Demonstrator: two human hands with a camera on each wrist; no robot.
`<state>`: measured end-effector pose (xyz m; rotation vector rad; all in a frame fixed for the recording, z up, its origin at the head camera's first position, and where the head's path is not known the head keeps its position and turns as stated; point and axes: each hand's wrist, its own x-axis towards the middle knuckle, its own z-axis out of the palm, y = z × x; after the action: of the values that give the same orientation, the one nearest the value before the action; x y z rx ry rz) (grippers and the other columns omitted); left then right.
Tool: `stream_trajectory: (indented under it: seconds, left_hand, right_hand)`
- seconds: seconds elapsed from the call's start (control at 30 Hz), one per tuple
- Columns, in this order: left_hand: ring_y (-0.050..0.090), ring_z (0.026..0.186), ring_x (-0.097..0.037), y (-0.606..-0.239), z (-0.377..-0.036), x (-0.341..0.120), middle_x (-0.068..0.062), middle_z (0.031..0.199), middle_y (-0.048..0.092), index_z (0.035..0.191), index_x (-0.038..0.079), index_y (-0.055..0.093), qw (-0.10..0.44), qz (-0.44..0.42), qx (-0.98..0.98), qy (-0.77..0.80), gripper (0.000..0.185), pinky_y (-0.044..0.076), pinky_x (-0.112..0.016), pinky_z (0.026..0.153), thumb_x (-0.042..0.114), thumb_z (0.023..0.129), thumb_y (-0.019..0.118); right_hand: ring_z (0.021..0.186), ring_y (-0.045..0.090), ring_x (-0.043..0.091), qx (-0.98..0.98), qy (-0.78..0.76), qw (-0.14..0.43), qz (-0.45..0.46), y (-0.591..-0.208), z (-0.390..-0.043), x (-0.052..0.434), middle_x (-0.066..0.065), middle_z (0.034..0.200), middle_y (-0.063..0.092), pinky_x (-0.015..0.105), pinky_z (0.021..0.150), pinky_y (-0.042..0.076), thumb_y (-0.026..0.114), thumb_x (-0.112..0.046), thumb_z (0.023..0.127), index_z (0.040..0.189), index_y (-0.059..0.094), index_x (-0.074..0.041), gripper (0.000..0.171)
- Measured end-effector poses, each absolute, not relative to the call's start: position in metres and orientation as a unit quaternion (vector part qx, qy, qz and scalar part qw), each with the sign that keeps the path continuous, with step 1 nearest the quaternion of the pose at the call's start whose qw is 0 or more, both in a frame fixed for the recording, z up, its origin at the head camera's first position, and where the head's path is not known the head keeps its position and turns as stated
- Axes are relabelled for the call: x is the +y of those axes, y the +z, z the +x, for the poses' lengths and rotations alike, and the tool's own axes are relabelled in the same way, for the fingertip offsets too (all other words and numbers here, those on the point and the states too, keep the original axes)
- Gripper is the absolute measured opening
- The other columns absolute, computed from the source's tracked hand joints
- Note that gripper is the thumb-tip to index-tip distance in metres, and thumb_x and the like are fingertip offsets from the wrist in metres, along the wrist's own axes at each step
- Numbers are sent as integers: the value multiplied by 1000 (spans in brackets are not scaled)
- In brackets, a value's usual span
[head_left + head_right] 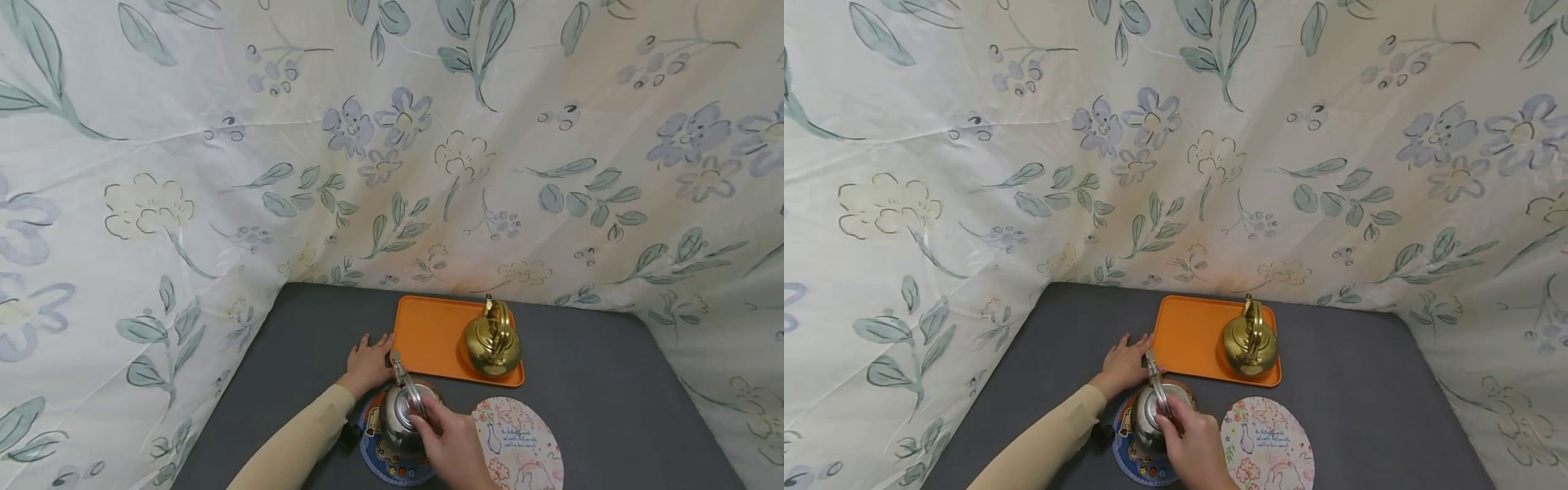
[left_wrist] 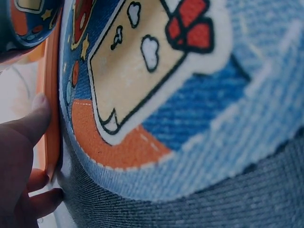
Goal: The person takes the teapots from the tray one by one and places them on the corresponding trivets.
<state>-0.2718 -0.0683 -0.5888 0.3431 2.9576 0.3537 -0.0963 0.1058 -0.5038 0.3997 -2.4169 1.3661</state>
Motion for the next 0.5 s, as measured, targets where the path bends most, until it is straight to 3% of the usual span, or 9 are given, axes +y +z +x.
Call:
stream_trajectory:
  seconds: [0.5]
  left_hand:
    - [28, 150, -44, -590, -272, -70, 2, 159, 42, 159, 26, 36, 74, 122, 983, 114, 97, 33, -64, 113, 81, 82, 56]
  right_hand:
    - [84, 77, 13, -856, 484, 127, 128, -504, -93, 104, 6, 95, 79, 14, 66, 56, 77, -7, 88, 112, 73, -8, 24]
